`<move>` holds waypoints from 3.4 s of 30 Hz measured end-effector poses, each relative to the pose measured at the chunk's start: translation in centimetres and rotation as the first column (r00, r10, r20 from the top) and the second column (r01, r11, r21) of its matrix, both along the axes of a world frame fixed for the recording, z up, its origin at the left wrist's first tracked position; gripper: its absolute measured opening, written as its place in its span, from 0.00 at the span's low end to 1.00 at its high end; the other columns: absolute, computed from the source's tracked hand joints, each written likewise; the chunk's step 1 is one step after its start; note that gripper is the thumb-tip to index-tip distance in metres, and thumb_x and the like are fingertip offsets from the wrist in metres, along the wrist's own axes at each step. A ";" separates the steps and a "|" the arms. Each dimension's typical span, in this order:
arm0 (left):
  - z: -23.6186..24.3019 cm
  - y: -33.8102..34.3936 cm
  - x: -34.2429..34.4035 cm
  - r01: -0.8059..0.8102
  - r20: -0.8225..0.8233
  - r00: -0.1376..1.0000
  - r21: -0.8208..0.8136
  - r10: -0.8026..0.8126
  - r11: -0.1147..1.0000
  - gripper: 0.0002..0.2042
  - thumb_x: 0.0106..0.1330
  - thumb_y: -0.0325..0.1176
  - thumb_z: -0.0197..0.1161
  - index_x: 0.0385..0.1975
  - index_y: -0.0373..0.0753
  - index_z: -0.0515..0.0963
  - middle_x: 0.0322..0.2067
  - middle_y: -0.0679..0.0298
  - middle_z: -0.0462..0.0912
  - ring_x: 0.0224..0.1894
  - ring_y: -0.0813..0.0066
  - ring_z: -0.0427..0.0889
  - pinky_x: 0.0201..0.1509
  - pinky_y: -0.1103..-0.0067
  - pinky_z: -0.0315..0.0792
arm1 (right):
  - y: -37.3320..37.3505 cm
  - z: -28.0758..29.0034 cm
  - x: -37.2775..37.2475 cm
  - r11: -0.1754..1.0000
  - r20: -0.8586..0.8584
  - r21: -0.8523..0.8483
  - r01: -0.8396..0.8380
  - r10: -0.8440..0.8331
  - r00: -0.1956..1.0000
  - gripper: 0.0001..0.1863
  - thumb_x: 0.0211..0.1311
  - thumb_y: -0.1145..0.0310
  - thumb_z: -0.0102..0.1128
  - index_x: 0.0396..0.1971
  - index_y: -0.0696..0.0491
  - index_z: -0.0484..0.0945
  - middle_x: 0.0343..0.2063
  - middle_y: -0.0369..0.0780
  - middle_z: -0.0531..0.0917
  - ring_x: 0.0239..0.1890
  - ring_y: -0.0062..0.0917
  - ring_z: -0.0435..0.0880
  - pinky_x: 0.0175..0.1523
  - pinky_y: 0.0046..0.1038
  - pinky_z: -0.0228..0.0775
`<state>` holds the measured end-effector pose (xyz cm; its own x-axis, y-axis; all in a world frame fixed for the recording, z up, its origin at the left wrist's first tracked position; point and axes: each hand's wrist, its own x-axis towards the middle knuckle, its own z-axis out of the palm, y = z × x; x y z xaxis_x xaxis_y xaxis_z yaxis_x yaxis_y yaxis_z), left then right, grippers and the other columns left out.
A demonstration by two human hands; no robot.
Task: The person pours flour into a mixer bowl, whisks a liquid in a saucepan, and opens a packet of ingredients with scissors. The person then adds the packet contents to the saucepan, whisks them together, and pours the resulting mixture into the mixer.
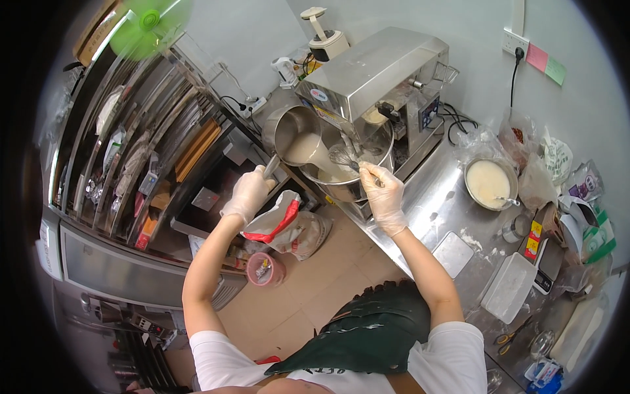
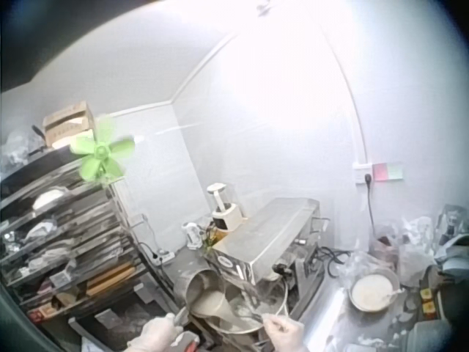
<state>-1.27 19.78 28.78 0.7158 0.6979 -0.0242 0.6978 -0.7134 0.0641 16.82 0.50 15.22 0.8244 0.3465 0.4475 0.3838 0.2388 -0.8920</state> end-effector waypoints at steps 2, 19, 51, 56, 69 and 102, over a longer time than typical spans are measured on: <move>-0.4 -0.3 0.0 -0.001 -0.012 1.000 0.034 0.001 0.999 0.15 0.63 0.35 0.60 0.42 0.30 0.73 0.32 0.42 0.83 0.40 0.45 0.83 0.45 0.59 0.75 | 0.0 -0.3 -0.3 1.000 0.009 -0.005 0.008 -0.008 1.000 0.10 0.62 0.72 0.66 0.41 0.59 0.84 0.37 0.42 0.87 0.39 0.23 0.86 0.46 0.22 0.76; -8.0 0.1 -2.5 0.074 0.097 0.988 0.385 -0.120 0.920 0.10 0.66 0.35 0.57 0.37 0.37 0.68 0.23 0.50 0.82 0.23 0.48 0.83 0.26 0.60 0.77 | -0.9 -2.2 -2.2 0.957 0.615 -0.114 0.266 -0.142 0.776 0.13 0.53 0.69 0.69 0.41 0.49 0.85 0.18 0.35 0.72 0.19 0.26 0.75 0.25 0.28 0.69; -10.4 1.2 -2.7 0.166 0.040 0.972 0.574 -0.231 0.802 0.04 0.67 0.30 0.52 0.36 0.38 0.69 0.21 0.59 0.79 0.19 0.61 0.82 0.21 0.71 0.76 | -1.1 -3.2 -2.2 0.953 0.731 -0.115 0.282 -0.111 0.673 0.14 0.52 0.71 0.67 0.41 0.53 0.81 0.17 0.35 0.70 0.19 0.26 0.75 0.24 0.28 0.69; -10.4 1.3 -2.7 0.164 0.029 0.975 0.573 -0.220 0.803 0.03 0.67 0.30 0.52 0.36 0.38 0.69 0.22 0.58 0.79 0.19 0.61 0.82 0.21 0.71 0.76 | -1.3 -3.4 -2.3 0.962 0.656 -0.128 0.241 -0.101 0.748 0.14 0.53 0.71 0.67 0.41 0.53 0.82 0.18 0.36 0.74 0.19 0.27 0.76 0.25 0.28 0.70; -9.3 3.5 -3.1 0.174 0.110 0.970 0.316 -0.218 0.933 0.11 0.66 0.37 0.57 0.37 0.38 0.66 0.21 0.47 0.80 0.24 0.45 0.81 0.27 0.58 0.74 | 11.2 1.2 -0.6 0.958 -0.531 0.279 -0.067 0.212 0.820 0.11 0.63 0.70 0.65 0.42 0.58 0.84 0.28 0.37 0.85 0.24 0.16 0.80 0.31 0.18 0.73; -11.9 1.9 -3.6 0.083 0.248 0.958 0.246 -0.145 0.966 0.11 0.67 0.38 0.58 0.39 0.38 0.68 0.27 0.51 0.82 0.24 0.51 0.82 0.25 0.62 0.75 | 6.1 -0.9 -1.0 0.991 -0.503 0.059 -0.117 0.131 0.854 0.11 0.63 0.67 0.66 0.40 0.58 0.84 0.22 0.32 0.82 0.19 0.12 0.76 0.25 0.16 0.66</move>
